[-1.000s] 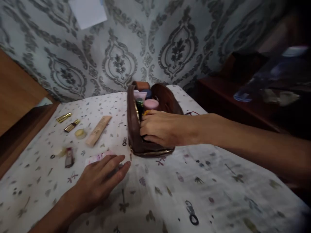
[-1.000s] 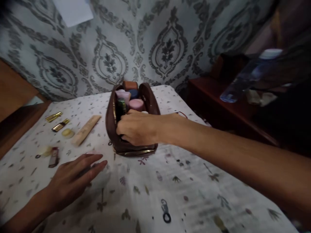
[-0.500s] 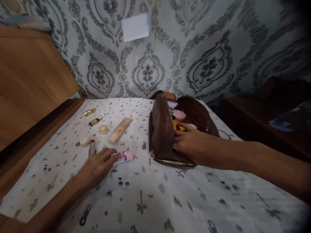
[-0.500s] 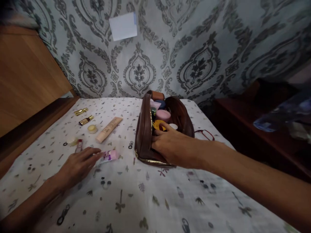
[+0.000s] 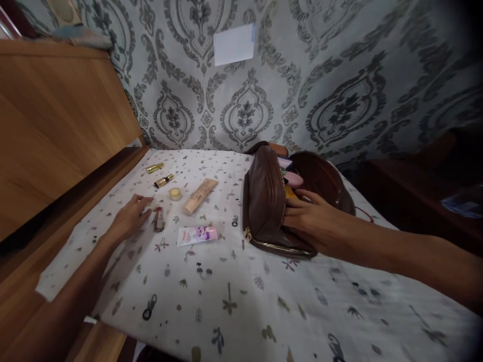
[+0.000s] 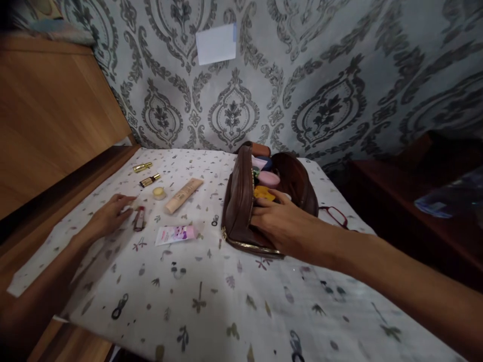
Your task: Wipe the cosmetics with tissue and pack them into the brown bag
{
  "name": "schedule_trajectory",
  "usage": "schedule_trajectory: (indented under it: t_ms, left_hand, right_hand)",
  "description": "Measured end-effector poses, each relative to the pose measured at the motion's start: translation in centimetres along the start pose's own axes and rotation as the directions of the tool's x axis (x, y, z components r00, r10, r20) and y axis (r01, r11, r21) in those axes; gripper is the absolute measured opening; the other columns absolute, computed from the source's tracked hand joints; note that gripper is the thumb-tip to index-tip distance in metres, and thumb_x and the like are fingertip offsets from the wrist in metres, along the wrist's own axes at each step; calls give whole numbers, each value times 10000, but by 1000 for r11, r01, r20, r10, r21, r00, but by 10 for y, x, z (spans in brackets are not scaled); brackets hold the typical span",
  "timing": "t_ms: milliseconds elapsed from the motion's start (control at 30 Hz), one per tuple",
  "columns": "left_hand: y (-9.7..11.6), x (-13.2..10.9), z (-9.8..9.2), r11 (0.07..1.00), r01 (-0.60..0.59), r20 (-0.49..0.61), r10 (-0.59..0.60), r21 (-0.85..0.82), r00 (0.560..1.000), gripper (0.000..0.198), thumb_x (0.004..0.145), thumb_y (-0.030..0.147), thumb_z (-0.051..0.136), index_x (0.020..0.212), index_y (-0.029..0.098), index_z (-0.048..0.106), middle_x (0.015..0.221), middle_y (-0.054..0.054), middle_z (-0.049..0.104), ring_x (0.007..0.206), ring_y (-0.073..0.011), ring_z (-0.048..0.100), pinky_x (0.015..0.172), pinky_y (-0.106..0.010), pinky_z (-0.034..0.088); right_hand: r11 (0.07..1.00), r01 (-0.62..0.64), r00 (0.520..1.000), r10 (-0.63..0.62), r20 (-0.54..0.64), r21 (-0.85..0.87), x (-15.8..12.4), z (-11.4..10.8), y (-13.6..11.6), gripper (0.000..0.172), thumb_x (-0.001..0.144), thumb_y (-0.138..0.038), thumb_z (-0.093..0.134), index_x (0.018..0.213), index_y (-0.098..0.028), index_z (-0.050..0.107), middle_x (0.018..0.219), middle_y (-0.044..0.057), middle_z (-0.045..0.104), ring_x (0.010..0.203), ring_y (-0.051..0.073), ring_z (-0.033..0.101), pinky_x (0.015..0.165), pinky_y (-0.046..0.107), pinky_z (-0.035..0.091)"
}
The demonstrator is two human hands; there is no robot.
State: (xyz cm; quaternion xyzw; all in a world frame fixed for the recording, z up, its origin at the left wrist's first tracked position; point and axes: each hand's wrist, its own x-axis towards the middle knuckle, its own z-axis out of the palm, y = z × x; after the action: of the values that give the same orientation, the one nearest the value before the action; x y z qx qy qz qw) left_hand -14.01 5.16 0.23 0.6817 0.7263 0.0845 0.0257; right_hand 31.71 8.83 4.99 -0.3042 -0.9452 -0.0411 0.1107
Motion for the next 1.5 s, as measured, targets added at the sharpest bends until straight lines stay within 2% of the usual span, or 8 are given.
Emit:
schedule_trajectory:
  t_ms: [333,500,700,900,1033,1167,1300,1500]
  left_hand:
    - [10,-25,-18,850,-73,-191,-32,-522,981,484,828,556,565,1156,200,576,1163,-74,643,1083,-255,588,916,-345,485]
    - [81,-57,-20,587,-259,-200,165,-767,966,440,829,463,676,1168,195,597,1193,-70,653,1094,-237,603,932,-329,496]
    - [130,-75,-2,520,-510,-260,480,-685,838,328,932,337,605,1225,195,574,1138,-67,646,1051,-194,612,927,-303,494]
    - [134,-81,8,603,-743,-549,530,-291,646,276,986,211,493,1253,190,559,1174,-107,626,1134,-214,589,982,-373,474]
    - [148,-85,11,576,-800,-459,672,-171,582,265,999,226,445,1195,166,611,1143,-129,661,1114,-250,592,952,-420,459]
    - [159,-78,5,600,-610,-277,557,-518,783,318,1021,301,368,1126,173,639,1047,-102,677,1005,-224,616,899,-377,476]
    - [159,-66,3,387,-145,13,377,-911,926,251,950,359,507,1035,184,664,1012,-56,695,948,-205,646,829,-308,503]
    - [160,-67,30,-307,443,372,262,-843,890,198,784,266,703,920,123,710,856,-61,711,810,-179,666,756,-266,533]
  right_hand:
    - [894,-176,897,318,-308,413,-11,-40,-69,214,961,-277,542,1073,-228,718,1092,109,752,1005,238,705,888,397,568]
    - [343,-210,893,450,36,916,19,21,-139,355,943,-400,567,1212,-185,654,1071,101,738,881,198,712,712,319,579]
    - [-293,-45,824,529,201,955,42,69,-162,403,774,-521,749,984,-182,694,1000,49,692,769,122,617,637,226,505]
    - [-405,53,746,624,234,913,40,87,-162,396,642,-461,860,874,-199,673,770,-21,658,648,105,562,640,230,462]
    - [-299,65,781,609,138,952,42,90,-165,336,619,-411,851,797,-206,653,780,-10,673,736,149,597,723,272,504]
    - [-137,19,841,538,59,990,35,86,-162,307,626,-334,841,832,-197,660,836,-6,678,790,167,614,814,313,512]
    - [-86,-7,898,438,44,996,27,83,-162,293,684,-308,844,880,-193,660,810,-15,649,751,143,606,778,299,512]
    - [-17,175,863,483,-145,984,28,88,-166,436,718,-342,853,1097,-248,660,988,19,686,897,164,650,839,321,544]
